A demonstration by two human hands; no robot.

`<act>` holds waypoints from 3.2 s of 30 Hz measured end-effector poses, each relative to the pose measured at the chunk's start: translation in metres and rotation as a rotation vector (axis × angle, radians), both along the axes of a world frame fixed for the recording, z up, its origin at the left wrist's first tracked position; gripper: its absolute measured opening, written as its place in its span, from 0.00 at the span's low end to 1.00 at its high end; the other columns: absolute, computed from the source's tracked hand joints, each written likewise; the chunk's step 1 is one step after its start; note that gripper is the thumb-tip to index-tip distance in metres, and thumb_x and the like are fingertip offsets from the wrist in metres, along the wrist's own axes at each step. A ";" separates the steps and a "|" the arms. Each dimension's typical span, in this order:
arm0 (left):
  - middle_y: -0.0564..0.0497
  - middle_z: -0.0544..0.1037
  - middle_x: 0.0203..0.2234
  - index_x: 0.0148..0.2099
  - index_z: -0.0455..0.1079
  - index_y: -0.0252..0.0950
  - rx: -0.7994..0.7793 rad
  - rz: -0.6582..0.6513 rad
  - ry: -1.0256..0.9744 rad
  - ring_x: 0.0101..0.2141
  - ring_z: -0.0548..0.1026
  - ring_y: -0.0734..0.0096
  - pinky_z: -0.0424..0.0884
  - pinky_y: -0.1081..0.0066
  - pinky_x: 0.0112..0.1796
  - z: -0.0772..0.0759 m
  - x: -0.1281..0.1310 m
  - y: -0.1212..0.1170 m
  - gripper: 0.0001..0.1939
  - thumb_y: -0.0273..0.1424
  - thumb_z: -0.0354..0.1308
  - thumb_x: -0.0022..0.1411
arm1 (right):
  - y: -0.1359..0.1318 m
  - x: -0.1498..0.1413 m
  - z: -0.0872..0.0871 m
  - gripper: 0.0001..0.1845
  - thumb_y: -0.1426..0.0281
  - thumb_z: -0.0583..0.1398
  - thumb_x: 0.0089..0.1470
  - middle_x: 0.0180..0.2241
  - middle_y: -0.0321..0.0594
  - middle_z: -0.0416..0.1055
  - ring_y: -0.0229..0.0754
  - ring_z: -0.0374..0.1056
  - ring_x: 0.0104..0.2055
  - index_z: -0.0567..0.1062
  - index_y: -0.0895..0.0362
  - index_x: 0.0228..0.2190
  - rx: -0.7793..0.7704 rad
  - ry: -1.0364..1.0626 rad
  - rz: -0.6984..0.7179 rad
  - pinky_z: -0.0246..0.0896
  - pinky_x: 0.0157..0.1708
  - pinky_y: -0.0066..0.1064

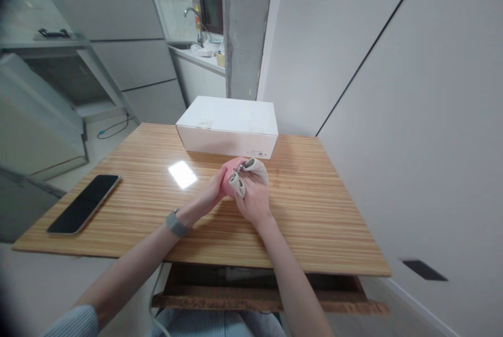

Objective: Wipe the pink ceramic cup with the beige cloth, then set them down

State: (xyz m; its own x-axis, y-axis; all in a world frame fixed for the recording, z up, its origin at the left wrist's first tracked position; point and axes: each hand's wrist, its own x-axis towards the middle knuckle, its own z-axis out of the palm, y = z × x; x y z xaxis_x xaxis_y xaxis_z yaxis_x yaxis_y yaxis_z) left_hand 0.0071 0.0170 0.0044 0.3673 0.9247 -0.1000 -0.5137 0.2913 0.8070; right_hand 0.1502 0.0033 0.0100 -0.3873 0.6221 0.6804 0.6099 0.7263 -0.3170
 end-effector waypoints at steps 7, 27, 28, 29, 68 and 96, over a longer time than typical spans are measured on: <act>0.45 0.79 0.43 0.48 0.73 0.31 -0.086 -0.002 -0.149 0.47 0.75 0.63 0.69 0.69 0.48 0.010 -0.009 0.004 0.21 0.41 0.51 0.61 | 0.013 0.000 0.003 0.18 0.68 0.53 0.57 0.47 0.51 0.73 0.49 0.68 0.52 0.70 0.61 0.48 0.163 -0.155 0.098 0.62 0.54 0.44; 0.47 0.73 0.51 0.56 0.65 0.38 0.122 0.020 0.006 0.52 0.70 0.62 0.66 0.62 0.50 0.010 -0.007 0.003 0.24 0.38 0.58 0.58 | 0.015 0.004 -0.015 0.20 0.65 0.51 0.60 0.50 0.48 0.71 0.50 0.65 0.55 0.69 0.57 0.50 0.061 0.013 0.029 0.58 0.56 0.45; 0.47 0.74 0.50 0.55 0.67 0.36 0.099 0.013 -0.029 0.52 0.70 0.61 0.66 0.63 0.51 0.010 -0.007 0.003 0.23 0.37 0.58 0.57 | 0.014 0.003 -0.016 0.20 0.64 0.51 0.59 0.50 0.48 0.71 0.49 0.65 0.55 0.69 0.57 0.51 0.074 -0.003 0.030 0.58 0.56 0.44; 0.46 0.75 0.49 0.53 0.69 0.34 0.066 0.005 -0.054 0.51 0.71 0.60 0.66 0.63 0.51 0.010 -0.009 0.004 0.22 0.38 0.57 0.57 | 0.013 0.001 -0.016 0.21 0.64 0.52 0.59 0.50 0.48 0.72 0.49 0.65 0.55 0.69 0.58 0.51 0.091 -0.040 0.038 0.58 0.56 0.44; 0.47 0.75 0.51 0.50 0.73 0.34 0.049 -0.047 0.266 0.58 0.65 0.59 0.52 0.63 0.61 -0.010 -0.032 0.015 0.28 0.50 0.55 0.58 | 0.011 0.000 -0.026 0.18 0.61 0.50 0.61 0.41 0.47 0.76 0.47 0.70 0.44 0.73 0.58 0.43 0.198 -0.062 0.134 0.64 0.47 0.41; 0.47 0.76 0.49 0.50 0.73 0.33 0.147 -0.111 0.476 0.57 0.65 0.59 0.51 0.62 0.61 0.012 -0.040 0.010 0.25 0.47 0.52 0.60 | 0.009 0.001 -0.025 0.16 0.63 0.52 0.59 0.37 0.47 0.76 0.48 0.71 0.41 0.72 0.58 0.43 0.234 -0.119 0.200 0.64 0.45 0.42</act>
State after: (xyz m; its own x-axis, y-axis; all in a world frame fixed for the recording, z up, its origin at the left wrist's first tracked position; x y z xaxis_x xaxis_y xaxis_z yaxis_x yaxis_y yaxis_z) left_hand -0.0324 0.0273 0.0168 0.4092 0.8998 -0.1515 -0.0518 0.1887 0.9807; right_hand 0.1514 0.0125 -0.0152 -0.5710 0.3576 0.7390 0.4705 0.8802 -0.0624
